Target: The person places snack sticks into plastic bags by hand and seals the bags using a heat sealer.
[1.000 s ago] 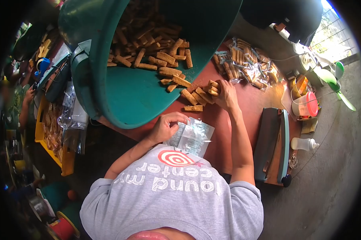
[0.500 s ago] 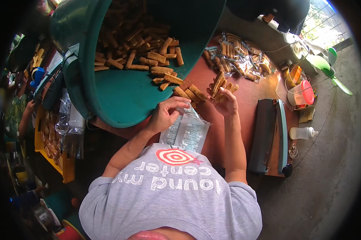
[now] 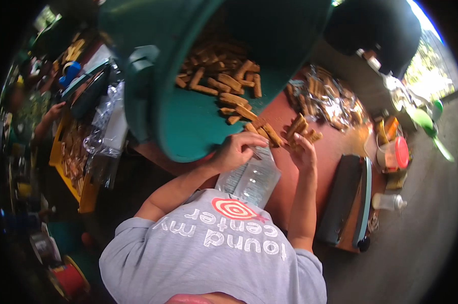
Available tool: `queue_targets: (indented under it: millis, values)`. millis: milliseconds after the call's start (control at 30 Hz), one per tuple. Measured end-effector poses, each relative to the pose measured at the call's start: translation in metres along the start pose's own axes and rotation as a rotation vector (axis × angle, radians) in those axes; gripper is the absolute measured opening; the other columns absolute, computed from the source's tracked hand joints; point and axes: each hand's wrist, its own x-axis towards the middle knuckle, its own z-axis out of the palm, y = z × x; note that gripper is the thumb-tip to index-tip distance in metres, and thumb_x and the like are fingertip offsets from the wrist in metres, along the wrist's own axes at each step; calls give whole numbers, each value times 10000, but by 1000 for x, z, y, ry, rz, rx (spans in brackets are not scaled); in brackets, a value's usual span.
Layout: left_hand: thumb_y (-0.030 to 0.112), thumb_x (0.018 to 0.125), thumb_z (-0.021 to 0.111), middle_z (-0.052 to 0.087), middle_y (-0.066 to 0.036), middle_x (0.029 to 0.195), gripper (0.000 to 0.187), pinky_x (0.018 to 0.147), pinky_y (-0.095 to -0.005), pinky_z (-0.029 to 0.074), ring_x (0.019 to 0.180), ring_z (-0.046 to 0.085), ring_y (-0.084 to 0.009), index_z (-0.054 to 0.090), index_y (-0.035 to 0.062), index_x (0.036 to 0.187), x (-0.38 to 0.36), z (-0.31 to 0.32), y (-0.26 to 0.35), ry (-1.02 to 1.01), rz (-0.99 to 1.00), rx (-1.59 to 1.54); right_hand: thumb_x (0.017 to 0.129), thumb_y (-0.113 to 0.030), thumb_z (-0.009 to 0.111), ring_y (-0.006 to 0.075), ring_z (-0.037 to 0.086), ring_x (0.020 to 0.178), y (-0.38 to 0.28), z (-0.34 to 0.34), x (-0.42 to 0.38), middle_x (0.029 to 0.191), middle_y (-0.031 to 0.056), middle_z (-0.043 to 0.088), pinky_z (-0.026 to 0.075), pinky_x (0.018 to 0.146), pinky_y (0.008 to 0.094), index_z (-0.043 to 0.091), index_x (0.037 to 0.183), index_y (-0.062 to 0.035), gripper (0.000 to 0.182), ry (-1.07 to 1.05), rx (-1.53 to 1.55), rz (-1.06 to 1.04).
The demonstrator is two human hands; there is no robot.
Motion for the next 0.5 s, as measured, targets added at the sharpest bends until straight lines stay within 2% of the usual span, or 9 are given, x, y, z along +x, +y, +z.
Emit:
queue_targets:
  millis: [67,133,200,267,333,400,500]
  values:
    - [-112,695,477,649,-127,1004,326,768,-279,492,925,628,-223,659,4,940,4,2,-2,18,-8,33,781,-85,638,212,573,1022,-15,20,-3,1117,96,576,500,801,345,425,1269,-82,533,175,-464,18]
    - [-60,692,537,650,-138,974,279,764,-301,495,888,633,-242,650,-6,941,6,4,-8,21,-3,56,763,-27,634,216,578,1014,-25,28,-8,1117,91,580,487,803,308,430,1244,-63,524,159,-835,35]
    - [-18,694,582,647,-141,947,257,738,-305,494,851,635,-245,644,-6,943,11,4,-3,-58,-110,141,730,-7,639,256,593,1004,-27,58,-18,1101,111,596,477,812,316,421,1241,-50,558,-8,-958,-283]
    - [-2,692,598,643,-144,935,260,729,-308,493,840,635,-252,636,-8,949,11,9,1,-21,-120,144,694,-2,644,304,582,1022,-51,102,-37,1098,143,596,467,834,352,405,1257,-46,612,-72,-1650,-375]
    - [17,684,634,629,-160,916,282,757,-335,486,868,627,-278,614,-14,964,13,16,-4,-12,-71,163,697,-23,635,349,577,968,-56,119,-45,1092,166,599,467,810,404,397,1261,-34,613,-87,-1695,-218]
    - [31,682,652,622,-174,934,292,788,-359,475,907,612,-301,600,-22,965,15,22,-7,-9,-9,117,713,-62,635,355,581,930,-54,119,-48,1048,171,609,468,791,423,395,1254,-9,595,-175,-1822,-298]
    - [31,692,652,617,-180,943,271,809,-374,465,934,598,-315,598,-27,951,16,22,-2,-29,-3,140,734,-84,622,363,581,923,-61,137,-58,1003,183,612,468,789,437,401,1248,12,567,-191,-1963,-284]
